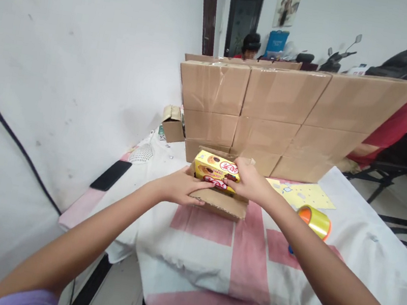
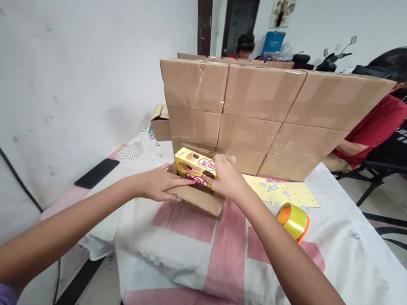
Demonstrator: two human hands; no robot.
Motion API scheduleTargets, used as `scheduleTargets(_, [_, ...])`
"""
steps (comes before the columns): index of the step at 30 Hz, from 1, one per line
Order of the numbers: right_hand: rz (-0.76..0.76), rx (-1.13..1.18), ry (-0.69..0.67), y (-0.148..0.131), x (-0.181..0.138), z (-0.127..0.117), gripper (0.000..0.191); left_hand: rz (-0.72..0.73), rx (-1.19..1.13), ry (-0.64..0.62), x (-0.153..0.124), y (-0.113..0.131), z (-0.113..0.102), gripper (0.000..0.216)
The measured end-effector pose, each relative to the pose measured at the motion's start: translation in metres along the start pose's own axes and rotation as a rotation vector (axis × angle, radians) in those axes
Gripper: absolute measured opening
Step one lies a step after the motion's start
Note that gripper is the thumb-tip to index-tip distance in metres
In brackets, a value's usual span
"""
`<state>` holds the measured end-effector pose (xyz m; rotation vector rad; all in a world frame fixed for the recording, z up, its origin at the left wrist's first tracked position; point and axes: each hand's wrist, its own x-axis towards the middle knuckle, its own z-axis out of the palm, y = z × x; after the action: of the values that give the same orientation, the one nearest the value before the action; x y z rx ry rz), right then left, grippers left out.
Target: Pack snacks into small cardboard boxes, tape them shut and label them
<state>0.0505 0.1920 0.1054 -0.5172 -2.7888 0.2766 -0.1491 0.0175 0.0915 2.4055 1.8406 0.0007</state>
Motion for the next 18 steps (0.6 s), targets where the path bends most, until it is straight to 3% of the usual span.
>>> scheduleTargets(4, [0.009,-0.139,-0.378,-0.005,0.004,0.001,0.05,0.021,0.025,0.017,0.003,0.005,0.003,0.064])
scheduleTargets(6, [0.031,-0.163,-0.466,-0.006,0.007,0.002,0.062,0.015,0.017,0.057,0.001,0.006,0.008,0.062])
scheduleTargets(8, [0.006,-0.105,-0.471,-0.005,0.007,-0.001,0.061,-0.001,-0.007,0.114,-0.003,0.007,0.015,0.059])
scheduleTargets(10, [-0.097,0.042,-0.358,0.002,0.001,-0.006,0.051,-0.034,-0.068,0.17,-0.007,0.006,0.021,0.057])
scheduleTargets(12, [-0.151,0.207,-0.107,0.013,-0.009,-0.012,0.041,-0.078,-0.148,0.224,-0.011,0.003,0.026,0.06])
scheduleTargets(15, [-0.068,0.291,0.214,0.033,-0.028,-0.015,0.033,-0.092,-0.195,0.292,-0.015,0.002,0.027,0.055])
scheduleTargets(18, [-0.059,0.215,0.145,0.048,-0.04,-0.009,0.029,0.001,-0.192,0.317,-0.011,0.006,0.019,0.047])
